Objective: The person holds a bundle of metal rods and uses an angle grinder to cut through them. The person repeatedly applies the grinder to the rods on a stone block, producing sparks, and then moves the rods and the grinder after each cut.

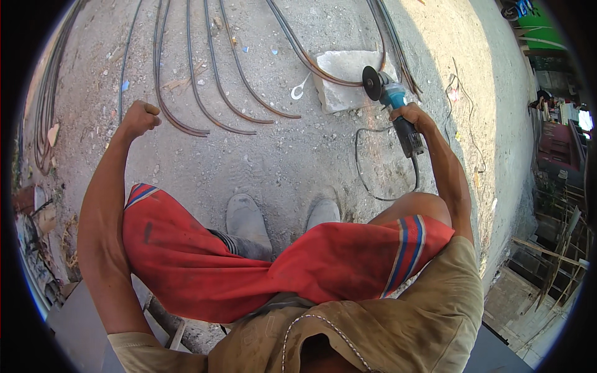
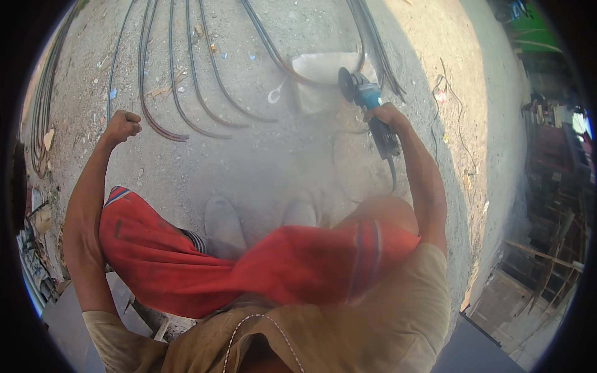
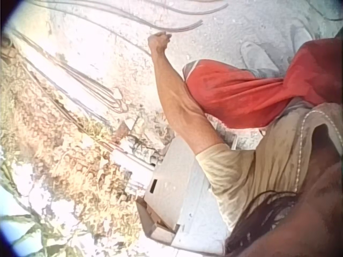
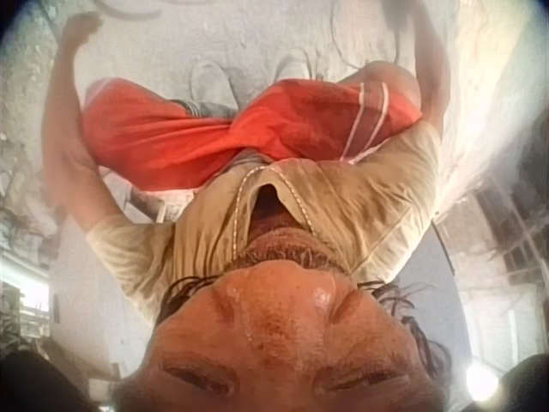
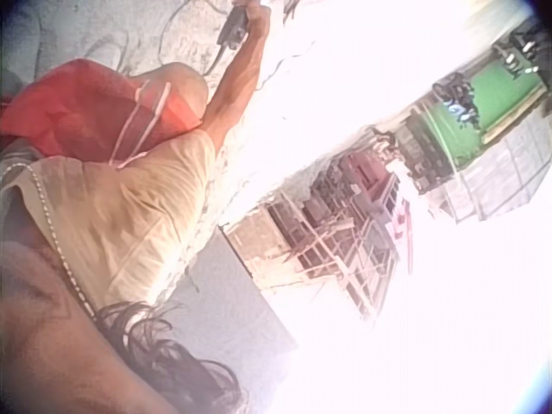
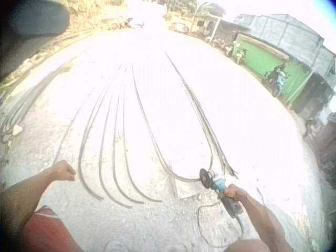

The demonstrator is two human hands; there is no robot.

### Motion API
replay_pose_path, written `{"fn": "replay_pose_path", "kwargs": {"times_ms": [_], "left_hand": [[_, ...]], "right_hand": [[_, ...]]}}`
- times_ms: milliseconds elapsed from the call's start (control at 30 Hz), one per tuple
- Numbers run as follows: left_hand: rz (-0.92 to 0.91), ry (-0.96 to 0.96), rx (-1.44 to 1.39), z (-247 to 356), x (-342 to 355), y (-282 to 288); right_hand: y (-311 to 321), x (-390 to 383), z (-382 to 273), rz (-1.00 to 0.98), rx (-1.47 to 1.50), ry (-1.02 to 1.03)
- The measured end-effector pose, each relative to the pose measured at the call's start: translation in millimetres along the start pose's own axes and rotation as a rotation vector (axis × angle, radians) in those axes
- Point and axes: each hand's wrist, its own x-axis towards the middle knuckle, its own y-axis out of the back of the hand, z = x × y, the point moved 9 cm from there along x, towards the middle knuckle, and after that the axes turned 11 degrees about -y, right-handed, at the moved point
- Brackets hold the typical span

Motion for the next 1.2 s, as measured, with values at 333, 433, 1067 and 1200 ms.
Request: {"fn": "replay_pose_path", "kwargs": {"times_ms": [333, 433, 1067, 1200], "left_hand": [[-0.005, 0.004, -0.002, 4, 1, 0], [0.002, -0.002, -0.01, 4, 0, 1], [0.009, 0.012, 0.015, 12, 0, 1], [0.001, -0.018, 0.037, 10, 12, -3]], "right_hand": [[2, 6, 13, 0.007, -0.019, 0.003], [4, 7, 10, 0.007, -0.013, 0.011], [1, 4, 19, 0.048, -0.035, -0.017], [0, -9, 30, -0.002, 0.069, -0.005]]}}
